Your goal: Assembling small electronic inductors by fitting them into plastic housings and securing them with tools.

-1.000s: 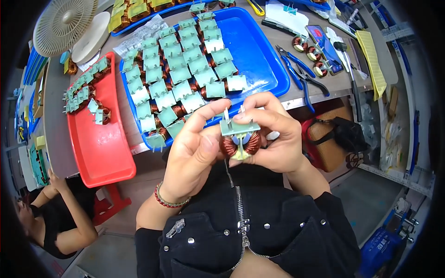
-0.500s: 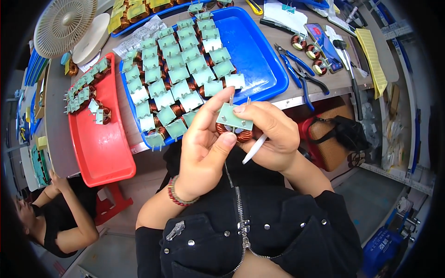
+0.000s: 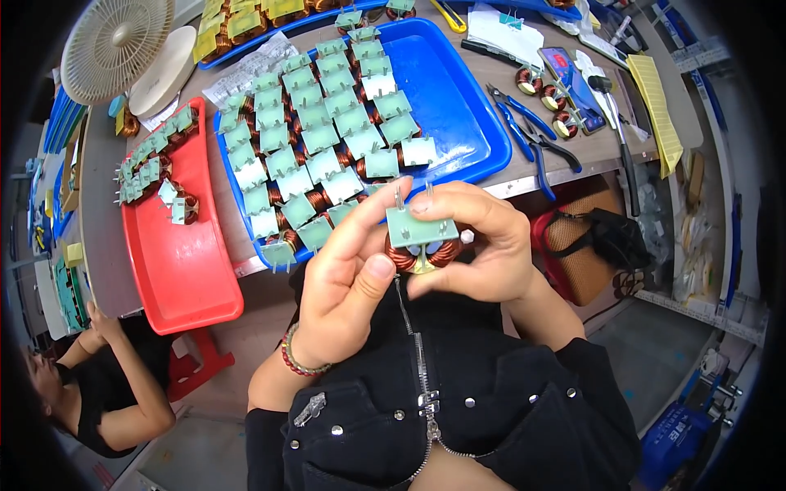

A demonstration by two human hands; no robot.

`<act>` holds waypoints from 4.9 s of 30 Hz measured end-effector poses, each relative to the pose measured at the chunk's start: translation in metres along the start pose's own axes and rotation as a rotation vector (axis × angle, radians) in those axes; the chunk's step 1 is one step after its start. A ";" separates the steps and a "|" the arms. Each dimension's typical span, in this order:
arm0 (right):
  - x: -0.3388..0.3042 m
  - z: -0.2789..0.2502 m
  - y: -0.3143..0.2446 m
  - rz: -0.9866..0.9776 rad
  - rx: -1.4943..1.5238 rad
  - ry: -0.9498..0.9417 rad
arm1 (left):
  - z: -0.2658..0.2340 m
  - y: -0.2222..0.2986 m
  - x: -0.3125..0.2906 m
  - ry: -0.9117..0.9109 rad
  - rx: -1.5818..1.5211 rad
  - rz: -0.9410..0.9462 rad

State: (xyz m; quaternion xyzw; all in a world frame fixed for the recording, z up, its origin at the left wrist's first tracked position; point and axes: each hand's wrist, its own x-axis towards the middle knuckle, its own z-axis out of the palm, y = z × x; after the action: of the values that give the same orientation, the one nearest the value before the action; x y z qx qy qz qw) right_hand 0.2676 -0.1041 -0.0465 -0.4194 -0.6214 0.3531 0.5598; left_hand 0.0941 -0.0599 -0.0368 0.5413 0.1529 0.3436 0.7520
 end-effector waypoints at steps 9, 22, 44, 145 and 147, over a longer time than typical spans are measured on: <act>-0.015 -0.013 0.021 0.127 0.025 0.154 | -0.025 0.015 -0.026 0.270 0.518 -0.028; -0.003 -0.021 0.050 0.016 -0.630 -0.009 | -0.196 0.018 -0.067 1.130 0.992 0.005; 0.010 0.036 0.012 0.124 0.283 -0.178 | -0.031 0.032 -0.019 0.126 -0.182 -0.170; 0.153 -0.074 0.116 0.109 -0.370 0.346 | -0.052 0.057 -0.028 0.379 -0.082 0.073; 0.136 -0.051 0.065 0.133 -0.249 0.269 | -0.047 0.058 -0.031 0.412 -0.064 0.086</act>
State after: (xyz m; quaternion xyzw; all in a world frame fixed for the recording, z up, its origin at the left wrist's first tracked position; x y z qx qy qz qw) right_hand 0.3232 0.0453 -0.0448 -0.5690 -0.5508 0.2502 0.5570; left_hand 0.0233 -0.0379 -0.0052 0.4414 0.2691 0.4834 0.7064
